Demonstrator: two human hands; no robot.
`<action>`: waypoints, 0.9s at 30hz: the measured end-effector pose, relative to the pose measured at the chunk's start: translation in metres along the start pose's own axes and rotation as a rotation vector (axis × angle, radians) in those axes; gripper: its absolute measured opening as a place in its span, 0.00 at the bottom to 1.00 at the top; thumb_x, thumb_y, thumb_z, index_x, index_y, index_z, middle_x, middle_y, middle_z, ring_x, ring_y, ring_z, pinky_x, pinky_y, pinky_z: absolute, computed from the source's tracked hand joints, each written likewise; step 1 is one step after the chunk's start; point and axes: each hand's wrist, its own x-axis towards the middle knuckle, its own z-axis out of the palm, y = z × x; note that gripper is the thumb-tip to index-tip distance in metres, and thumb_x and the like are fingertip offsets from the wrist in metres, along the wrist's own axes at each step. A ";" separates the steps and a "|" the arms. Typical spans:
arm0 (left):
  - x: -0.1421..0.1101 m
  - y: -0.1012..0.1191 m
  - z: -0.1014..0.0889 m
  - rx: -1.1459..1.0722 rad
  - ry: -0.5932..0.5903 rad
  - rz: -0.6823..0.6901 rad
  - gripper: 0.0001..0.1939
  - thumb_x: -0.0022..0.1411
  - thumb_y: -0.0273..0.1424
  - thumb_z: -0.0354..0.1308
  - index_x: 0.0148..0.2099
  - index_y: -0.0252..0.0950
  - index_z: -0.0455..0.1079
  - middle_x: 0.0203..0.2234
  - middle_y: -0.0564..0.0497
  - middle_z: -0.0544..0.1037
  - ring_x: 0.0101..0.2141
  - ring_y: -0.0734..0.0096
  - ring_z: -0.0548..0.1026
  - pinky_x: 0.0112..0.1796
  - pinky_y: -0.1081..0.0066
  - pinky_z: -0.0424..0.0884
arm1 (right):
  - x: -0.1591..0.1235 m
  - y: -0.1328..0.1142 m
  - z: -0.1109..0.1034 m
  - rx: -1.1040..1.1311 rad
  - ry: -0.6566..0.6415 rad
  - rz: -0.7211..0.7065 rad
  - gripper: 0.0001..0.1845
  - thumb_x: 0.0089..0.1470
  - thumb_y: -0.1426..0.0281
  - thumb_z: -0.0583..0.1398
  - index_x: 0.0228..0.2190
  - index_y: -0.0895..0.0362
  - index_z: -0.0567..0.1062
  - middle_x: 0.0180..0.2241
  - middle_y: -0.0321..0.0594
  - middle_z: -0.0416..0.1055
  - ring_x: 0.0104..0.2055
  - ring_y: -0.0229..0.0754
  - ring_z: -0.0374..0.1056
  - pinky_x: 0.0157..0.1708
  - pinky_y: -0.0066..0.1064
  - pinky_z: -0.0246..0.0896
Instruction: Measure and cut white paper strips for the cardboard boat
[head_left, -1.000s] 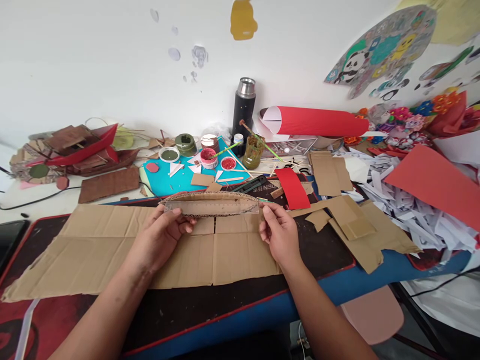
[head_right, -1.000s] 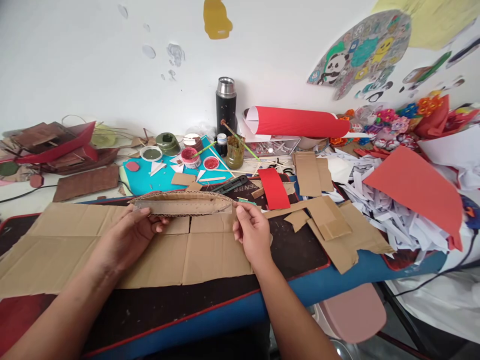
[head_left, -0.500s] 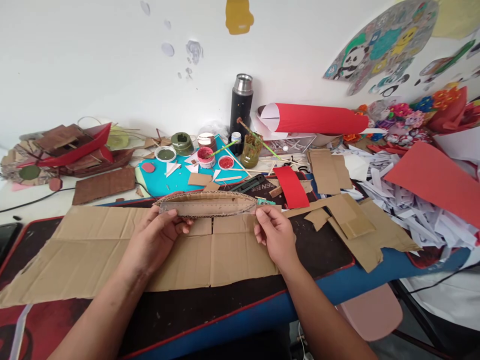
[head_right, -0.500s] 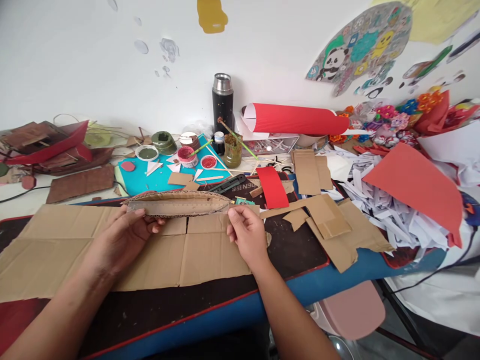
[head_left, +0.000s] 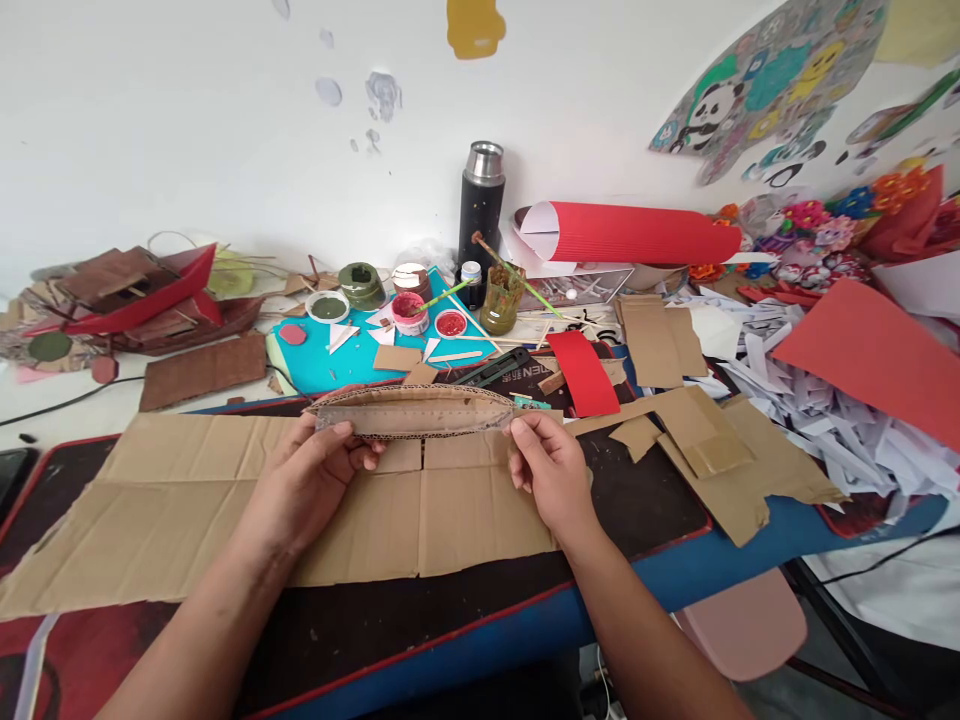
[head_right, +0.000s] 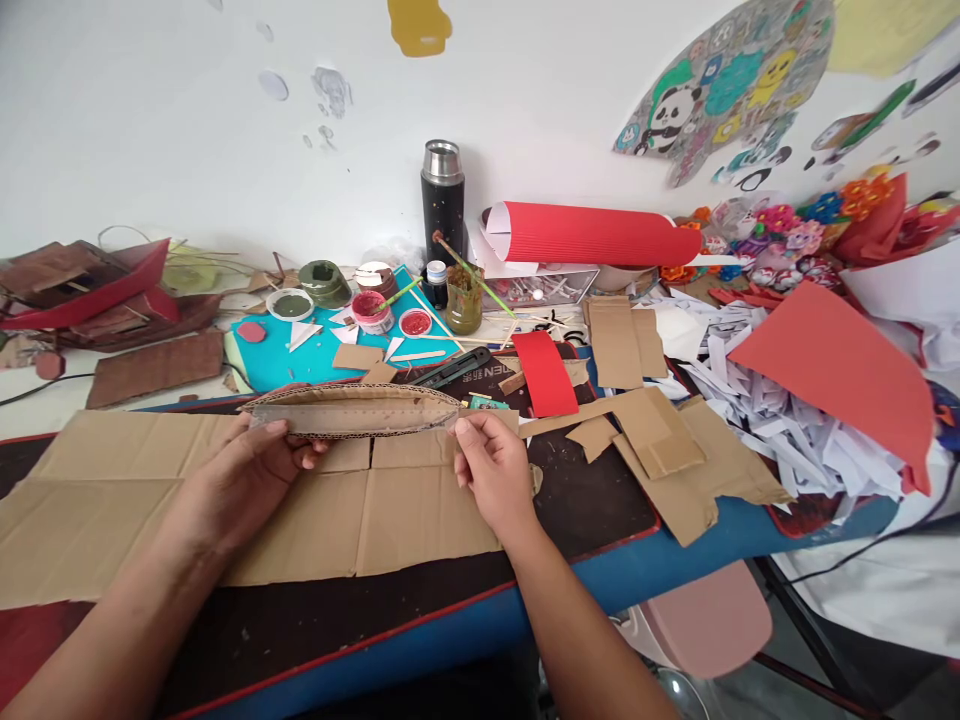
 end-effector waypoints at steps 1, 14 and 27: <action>0.000 0.000 0.000 -0.003 0.000 -0.001 0.14 0.52 0.36 0.80 0.34 0.39 0.78 0.31 0.51 0.84 0.30 0.63 0.83 0.28 0.70 0.79 | 0.000 0.000 0.000 -0.001 0.001 -0.002 0.24 0.59 0.45 0.69 0.32 0.54 0.77 0.16 0.29 0.67 0.16 0.33 0.59 0.16 0.23 0.50; 0.000 -0.001 -0.002 0.002 0.011 -0.026 0.16 0.52 0.37 0.80 0.39 0.38 0.79 0.32 0.49 0.84 0.30 0.63 0.82 0.28 0.70 0.78 | 0.001 0.002 0.000 -0.013 -0.012 -0.003 0.25 0.60 0.44 0.68 0.32 0.53 0.76 0.16 0.29 0.66 0.16 0.34 0.59 0.16 0.24 0.50; -0.001 0.001 0.001 0.000 0.016 -0.024 0.17 0.51 0.37 0.81 0.38 0.38 0.79 0.32 0.49 0.84 0.30 0.63 0.83 0.28 0.70 0.80 | 0.000 0.003 0.000 -0.010 -0.018 -0.009 0.26 0.61 0.44 0.67 0.31 0.54 0.76 0.16 0.28 0.65 0.16 0.34 0.59 0.17 0.24 0.50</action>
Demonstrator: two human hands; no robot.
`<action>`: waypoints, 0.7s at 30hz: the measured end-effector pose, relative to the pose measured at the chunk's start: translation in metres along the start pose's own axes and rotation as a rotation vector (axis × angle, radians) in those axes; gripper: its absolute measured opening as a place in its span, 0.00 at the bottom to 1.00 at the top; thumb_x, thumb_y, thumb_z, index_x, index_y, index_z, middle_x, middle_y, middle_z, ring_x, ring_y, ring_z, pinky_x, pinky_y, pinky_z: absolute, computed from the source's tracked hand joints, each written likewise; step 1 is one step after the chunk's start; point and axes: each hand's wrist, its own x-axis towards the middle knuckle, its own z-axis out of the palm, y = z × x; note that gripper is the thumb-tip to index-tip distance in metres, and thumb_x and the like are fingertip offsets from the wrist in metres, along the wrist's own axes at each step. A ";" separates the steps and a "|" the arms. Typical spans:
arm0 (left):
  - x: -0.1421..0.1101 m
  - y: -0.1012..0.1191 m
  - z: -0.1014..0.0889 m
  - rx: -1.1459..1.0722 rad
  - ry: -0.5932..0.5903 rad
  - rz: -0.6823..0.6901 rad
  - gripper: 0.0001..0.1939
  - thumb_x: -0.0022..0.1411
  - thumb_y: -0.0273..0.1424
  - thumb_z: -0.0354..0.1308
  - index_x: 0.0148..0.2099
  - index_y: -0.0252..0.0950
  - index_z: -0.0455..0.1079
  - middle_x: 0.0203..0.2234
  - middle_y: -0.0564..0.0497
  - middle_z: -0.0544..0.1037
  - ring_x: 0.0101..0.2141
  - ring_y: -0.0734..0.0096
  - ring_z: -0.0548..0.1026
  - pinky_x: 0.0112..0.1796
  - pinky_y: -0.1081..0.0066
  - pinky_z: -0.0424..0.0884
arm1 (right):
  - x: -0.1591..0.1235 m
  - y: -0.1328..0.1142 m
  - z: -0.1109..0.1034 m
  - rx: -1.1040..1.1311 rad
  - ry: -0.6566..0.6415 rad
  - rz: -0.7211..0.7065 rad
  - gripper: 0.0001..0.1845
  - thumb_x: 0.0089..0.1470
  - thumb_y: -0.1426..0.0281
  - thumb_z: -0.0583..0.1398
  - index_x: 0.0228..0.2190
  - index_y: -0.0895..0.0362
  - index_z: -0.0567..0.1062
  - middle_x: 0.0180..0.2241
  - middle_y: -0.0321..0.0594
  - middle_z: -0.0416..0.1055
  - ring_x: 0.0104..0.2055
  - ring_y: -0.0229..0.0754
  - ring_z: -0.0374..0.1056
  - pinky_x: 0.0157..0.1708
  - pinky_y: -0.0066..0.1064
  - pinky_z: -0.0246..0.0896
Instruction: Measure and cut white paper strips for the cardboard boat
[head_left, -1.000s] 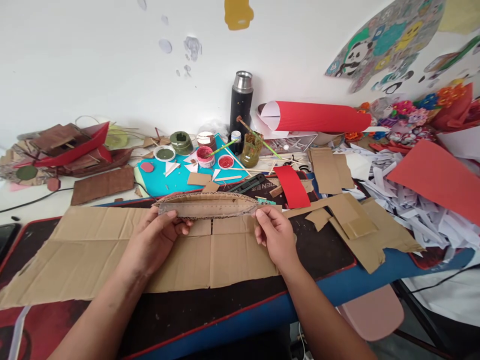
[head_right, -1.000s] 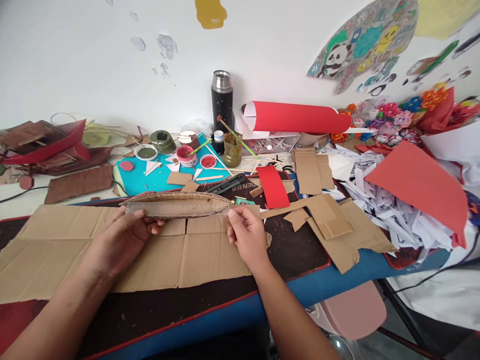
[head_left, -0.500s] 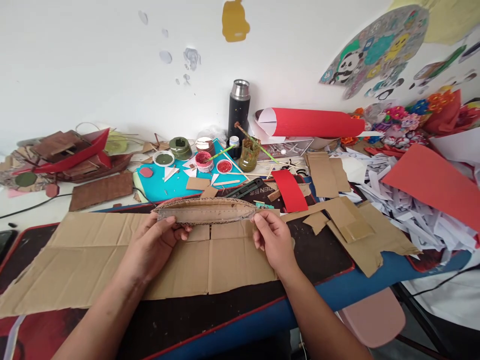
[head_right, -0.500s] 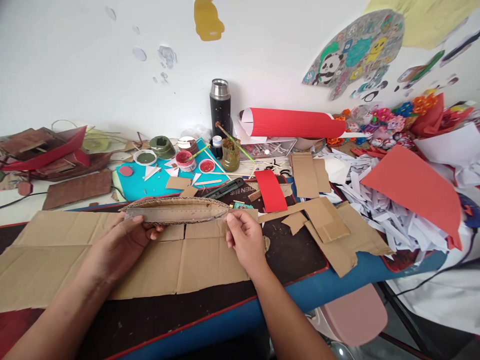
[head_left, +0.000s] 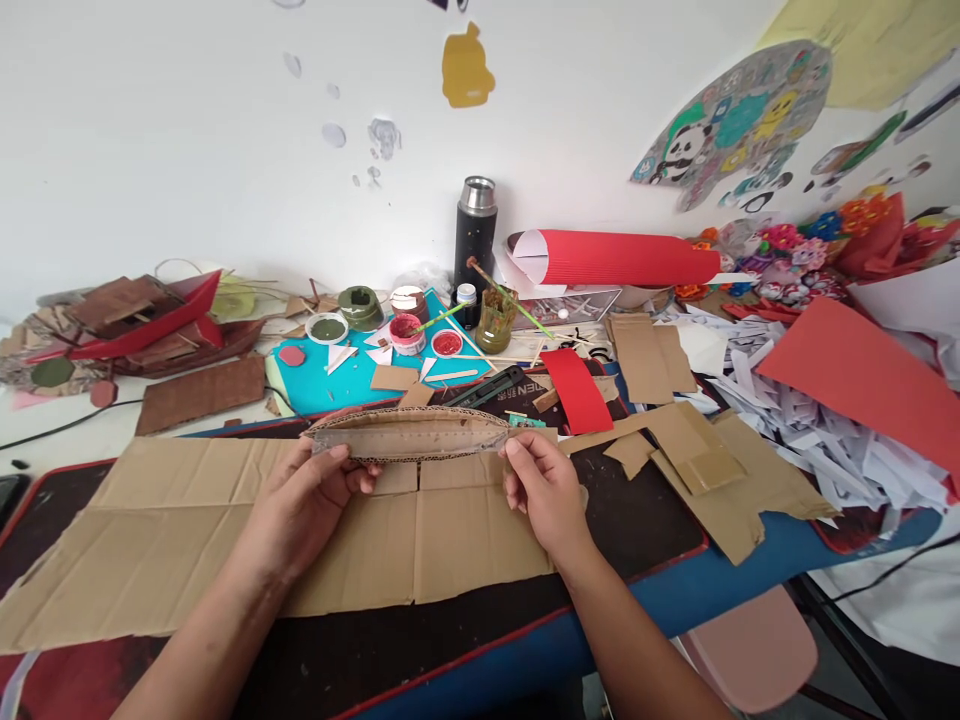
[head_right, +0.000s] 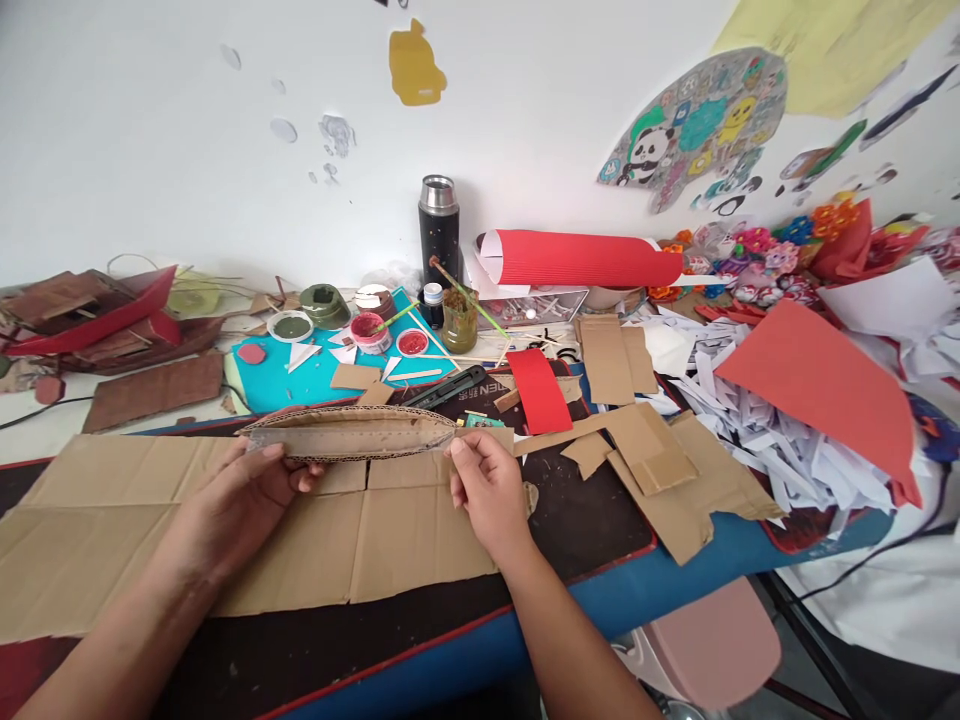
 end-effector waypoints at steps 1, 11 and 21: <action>0.000 0.000 0.000 0.002 0.003 -0.002 0.18 0.50 0.37 0.81 0.39 0.38 0.79 0.32 0.49 0.84 0.30 0.63 0.83 0.28 0.70 0.80 | 0.000 0.000 0.000 0.000 -0.001 -0.001 0.26 0.61 0.44 0.67 0.31 0.54 0.76 0.16 0.28 0.65 0.16 0.34 0.59 0.16 0.24 0.50; 0.000 0.002 0.002 0.009 0.012 -0.009 0.20 0.47 0.39 0.83 0.39 0.39 0.81 0.33 0.50 0.85 0.30 0.63 0.83 0.27 0.70 0.80 | 0.000 -0.001 0.001 -0.005 0.008 -0.002 0.26 0.60 0.44 0.68 0.30 0.53 0.75 0.16 0.28 0.65 0.16 0.34 0.59 0.16 0.24 0.51; 0.000 0.001 0.001 0.023 0.003 -0.017 0.19 0.50 0.39 0.82 0.39 0.38 0.81 0.32 0.49 0.84 0.30 0.63 0.82 0.28 0.70 0.80 | 0.000 -0.002 0.002 -0.002 0.009 0.001 0.26 0.60 0.44 0.68 0.30 0.53 0.75 0.15 0.28 0.65 0.16 0.34 0.58 0.16 0.24 0.50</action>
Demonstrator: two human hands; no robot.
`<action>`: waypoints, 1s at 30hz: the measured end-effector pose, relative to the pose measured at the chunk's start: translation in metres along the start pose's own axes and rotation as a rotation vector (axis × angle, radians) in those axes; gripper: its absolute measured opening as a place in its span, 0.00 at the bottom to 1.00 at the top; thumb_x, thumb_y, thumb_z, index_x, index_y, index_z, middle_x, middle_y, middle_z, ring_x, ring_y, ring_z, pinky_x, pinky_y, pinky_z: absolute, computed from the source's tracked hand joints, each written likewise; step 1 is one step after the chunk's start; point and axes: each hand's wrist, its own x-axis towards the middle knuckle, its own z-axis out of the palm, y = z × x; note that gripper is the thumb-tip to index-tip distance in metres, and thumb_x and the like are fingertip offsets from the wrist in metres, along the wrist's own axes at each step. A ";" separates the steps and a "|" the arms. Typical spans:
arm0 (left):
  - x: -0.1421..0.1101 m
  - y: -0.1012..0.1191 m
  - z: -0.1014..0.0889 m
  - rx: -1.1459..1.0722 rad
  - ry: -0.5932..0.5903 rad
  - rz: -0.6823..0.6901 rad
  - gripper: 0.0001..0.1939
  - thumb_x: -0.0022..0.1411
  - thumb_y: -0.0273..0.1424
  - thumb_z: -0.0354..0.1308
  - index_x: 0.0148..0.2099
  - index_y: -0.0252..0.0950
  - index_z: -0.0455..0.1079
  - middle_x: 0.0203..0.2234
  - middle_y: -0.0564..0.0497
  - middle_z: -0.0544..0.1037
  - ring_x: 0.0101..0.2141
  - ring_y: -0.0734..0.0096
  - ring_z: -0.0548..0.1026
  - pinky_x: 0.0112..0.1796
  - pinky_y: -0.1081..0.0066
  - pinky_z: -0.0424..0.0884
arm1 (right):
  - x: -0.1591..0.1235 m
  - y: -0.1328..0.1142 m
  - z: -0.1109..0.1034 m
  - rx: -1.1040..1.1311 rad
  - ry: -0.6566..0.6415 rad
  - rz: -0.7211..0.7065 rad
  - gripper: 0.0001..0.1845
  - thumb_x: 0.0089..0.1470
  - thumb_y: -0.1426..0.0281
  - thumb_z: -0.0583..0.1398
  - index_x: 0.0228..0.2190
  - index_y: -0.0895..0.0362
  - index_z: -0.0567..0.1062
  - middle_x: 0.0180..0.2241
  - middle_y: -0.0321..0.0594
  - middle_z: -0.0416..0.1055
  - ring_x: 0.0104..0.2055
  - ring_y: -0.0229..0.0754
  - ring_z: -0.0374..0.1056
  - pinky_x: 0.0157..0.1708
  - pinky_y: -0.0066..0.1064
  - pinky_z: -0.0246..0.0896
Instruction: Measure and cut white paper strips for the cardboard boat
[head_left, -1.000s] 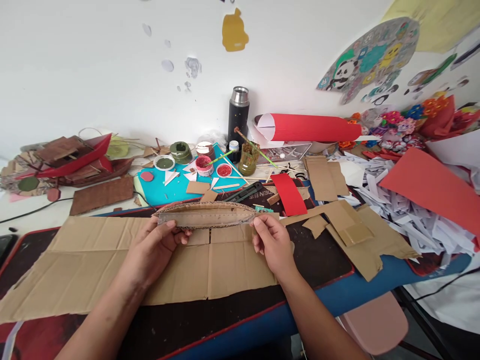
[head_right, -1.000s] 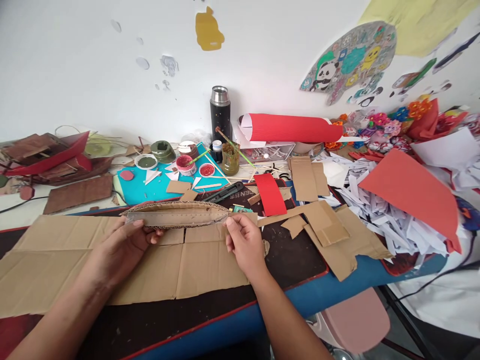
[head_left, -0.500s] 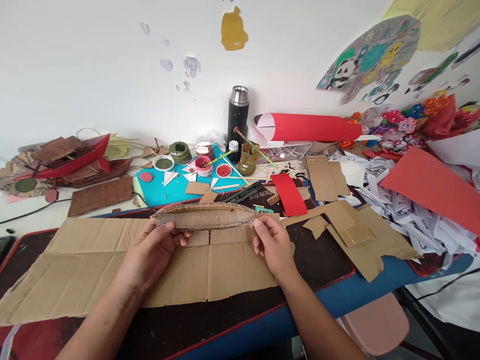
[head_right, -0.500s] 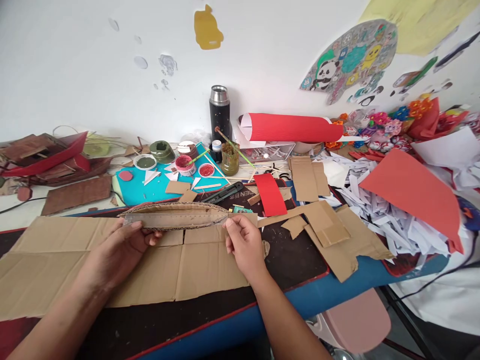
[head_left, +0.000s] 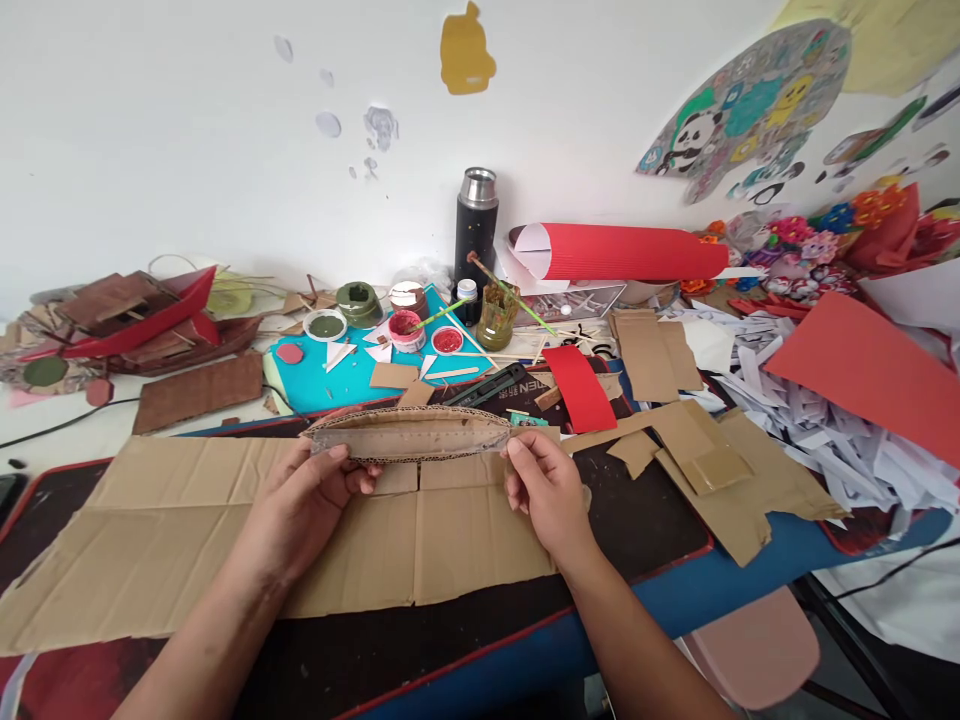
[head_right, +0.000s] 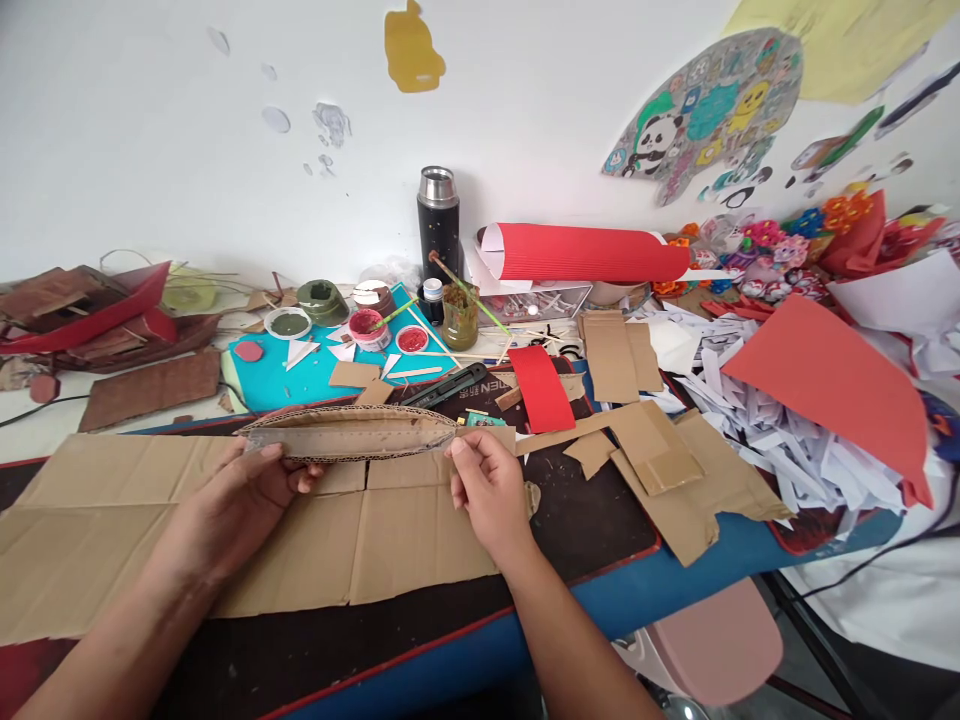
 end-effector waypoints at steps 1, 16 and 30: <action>0.000 0.000 0.000 0.000 0.000 0.002 0.19 0.49 0.40 0.82 0.39 0.38 0.81 0.32 0.49 0.84 0.30 0.63 0.82 0.28 0.70 0.80 | 0.000 0.000 0.000 -0.003 0.001 -0.001 0.26 0.61 0.44 0.67 0.30 0.53 0.75 0.15 0.28 0.65 0.16 0.33 0.58 0.16 0.24 0.50; -0.001 0.000 0.000 0.001 0.019 -0.017 0.22 0.48 0.40 0.82 0.40 0.36 0.80 0.31 0.48 0.83 0.30 0.62 0.82 0.27 0.70 0.79 | 0.001 0.000 0.000 -0.016 -0.012 0.014 0.26 0.62 0.44 0.66 0.30 0.54 0.74 0.16 0.28 0.64 0.16 0.33 0.58 0.16 0.24 0.48; -0.001 0.000 0.000 -0.003 0.040 -0.033 0.23 0.46 0.41 0.84 0.40 0.36 0.81 0.31 0.49 0.84 0.29 0.62 0.82 0.26 0.70 0.79 | 0.001 0.001 0.000 -0.017 -0.001 0.032 0.28 0.60 0.42 0.67 0.31 0.54 0.74 0.16 0.28 0.64 0.16 0.33 0.57 0.16 0.24 0.47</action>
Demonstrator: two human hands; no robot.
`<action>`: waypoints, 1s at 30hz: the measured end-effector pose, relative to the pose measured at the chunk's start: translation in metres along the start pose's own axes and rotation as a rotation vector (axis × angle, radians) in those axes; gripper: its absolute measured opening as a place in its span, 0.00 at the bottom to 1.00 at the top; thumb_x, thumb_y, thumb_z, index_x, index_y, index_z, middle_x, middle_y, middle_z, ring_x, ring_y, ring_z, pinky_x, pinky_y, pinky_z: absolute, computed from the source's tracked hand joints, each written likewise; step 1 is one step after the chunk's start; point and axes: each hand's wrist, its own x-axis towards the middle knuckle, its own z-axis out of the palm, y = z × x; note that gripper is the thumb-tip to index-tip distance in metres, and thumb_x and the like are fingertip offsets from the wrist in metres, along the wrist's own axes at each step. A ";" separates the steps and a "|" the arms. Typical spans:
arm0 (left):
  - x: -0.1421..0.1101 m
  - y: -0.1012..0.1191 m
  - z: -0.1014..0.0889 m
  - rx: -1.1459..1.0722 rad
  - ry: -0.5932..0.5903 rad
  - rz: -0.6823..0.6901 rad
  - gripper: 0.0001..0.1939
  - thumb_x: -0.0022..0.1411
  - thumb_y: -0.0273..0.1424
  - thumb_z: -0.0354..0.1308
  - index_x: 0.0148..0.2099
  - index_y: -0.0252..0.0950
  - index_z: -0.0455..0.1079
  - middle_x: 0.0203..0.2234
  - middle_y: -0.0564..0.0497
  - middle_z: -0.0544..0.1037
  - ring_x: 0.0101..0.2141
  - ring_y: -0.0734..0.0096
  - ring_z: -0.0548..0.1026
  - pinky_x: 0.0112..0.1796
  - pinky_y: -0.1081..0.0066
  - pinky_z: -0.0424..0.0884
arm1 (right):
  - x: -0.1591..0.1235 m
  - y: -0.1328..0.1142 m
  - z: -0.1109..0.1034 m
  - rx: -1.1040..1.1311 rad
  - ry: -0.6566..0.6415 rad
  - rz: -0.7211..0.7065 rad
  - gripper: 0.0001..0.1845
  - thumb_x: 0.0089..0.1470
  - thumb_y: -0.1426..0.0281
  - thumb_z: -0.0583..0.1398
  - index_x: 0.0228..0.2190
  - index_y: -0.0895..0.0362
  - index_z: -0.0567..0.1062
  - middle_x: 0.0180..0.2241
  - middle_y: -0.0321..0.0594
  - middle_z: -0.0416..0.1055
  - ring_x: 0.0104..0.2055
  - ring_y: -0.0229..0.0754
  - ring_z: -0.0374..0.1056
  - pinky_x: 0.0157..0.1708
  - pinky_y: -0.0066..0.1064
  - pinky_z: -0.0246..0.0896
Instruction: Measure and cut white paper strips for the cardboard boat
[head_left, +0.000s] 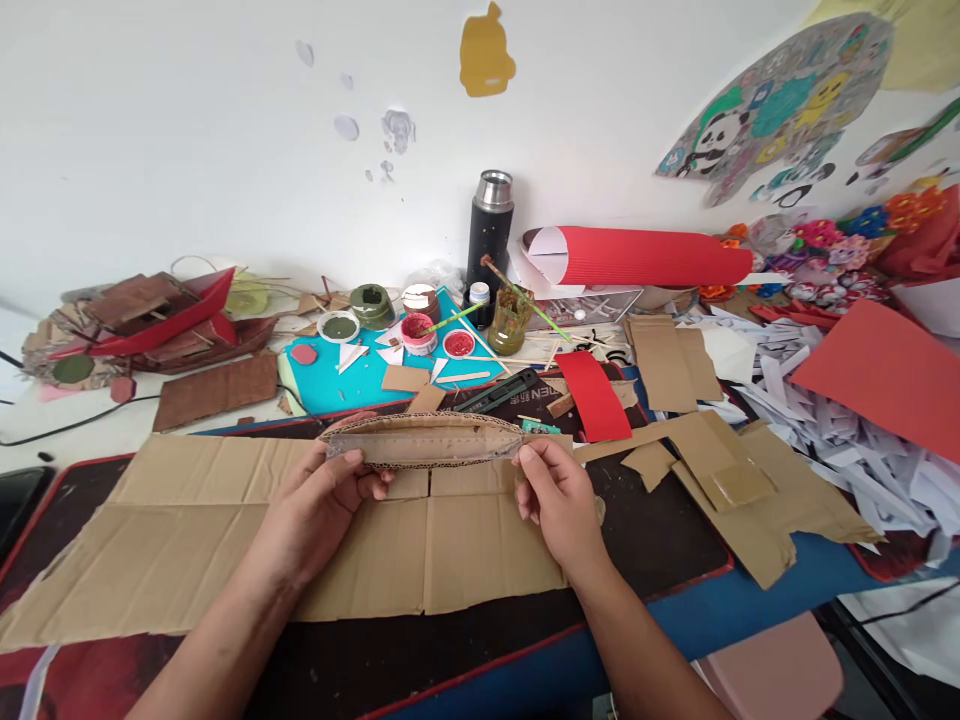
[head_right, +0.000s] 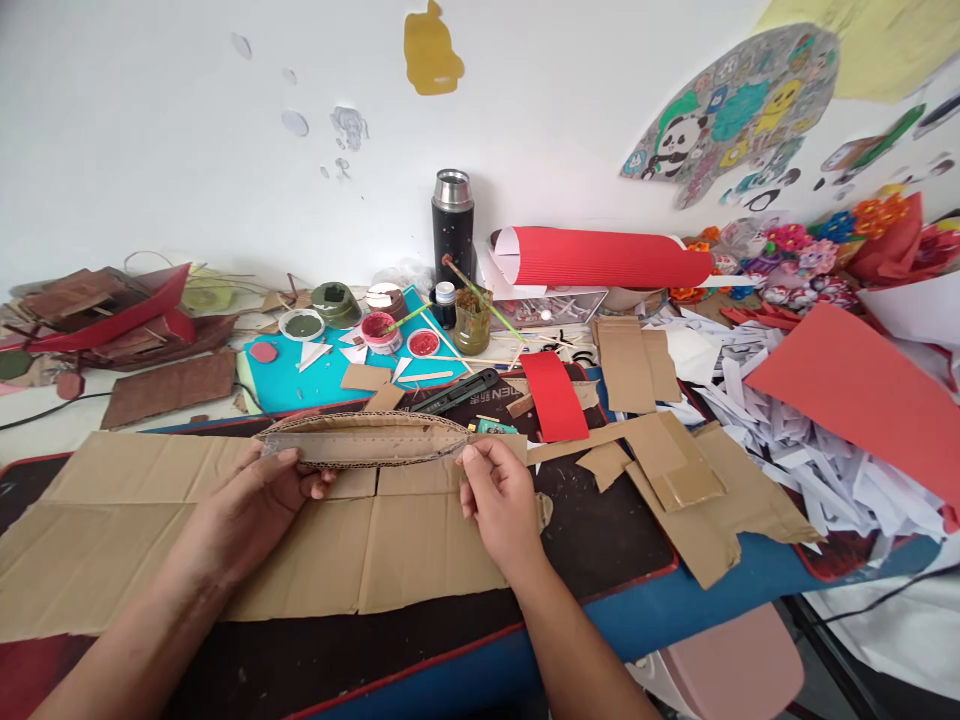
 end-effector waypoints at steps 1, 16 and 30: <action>0.000 0.000 0.000 -0.006 0.002 -0.003 0.23 0.46 0.41 0.84 0.40 0.36 0.82 0.32 0.48 0.84 0.29 0.62 0.82 0.26 0.70 0.79 | 0.000 0.000 0.000 0.003 0.002 0.003 0.28 0.60 0.42 0.67 0.31 0.54 0.74 0.16 0.28 0.65 0.16 0.33 0.58 0.16 0.24 0.47; -0.006 0.005 0.004 0.033 -0.006 0.036 0.24 0.47 0.43 0.83 0.42 0.37 0.80 0.34 0.49 0.84 0.30 0.62 0.82 0.28 0.68 0.80 | 0.000 0.001 0.001 -0.034 0.012 -0.021 0.29 0.60 0.40 0.66 0.32 0.54 0.75 0.16 0.28 0.64 0.16 0.33 0.58 0.16 0.23 0.47; -0.008 0.006 0.002 0.057 -0.079 0.086 0.21 0.55 0.40 0.77 0.47 0.35 0.81 0.38 0.44 0.85 0.33 0.57 0.83 0.31 0.64 0.81 | -0.001 0.003 0.002 -0.085 0.016 -0.067 0.26 0.63 0.43 0.65 0.33 0.54 0.76 0.17 0.28 0.65 0.17 0.34 0.59 0.17 0.25 0.51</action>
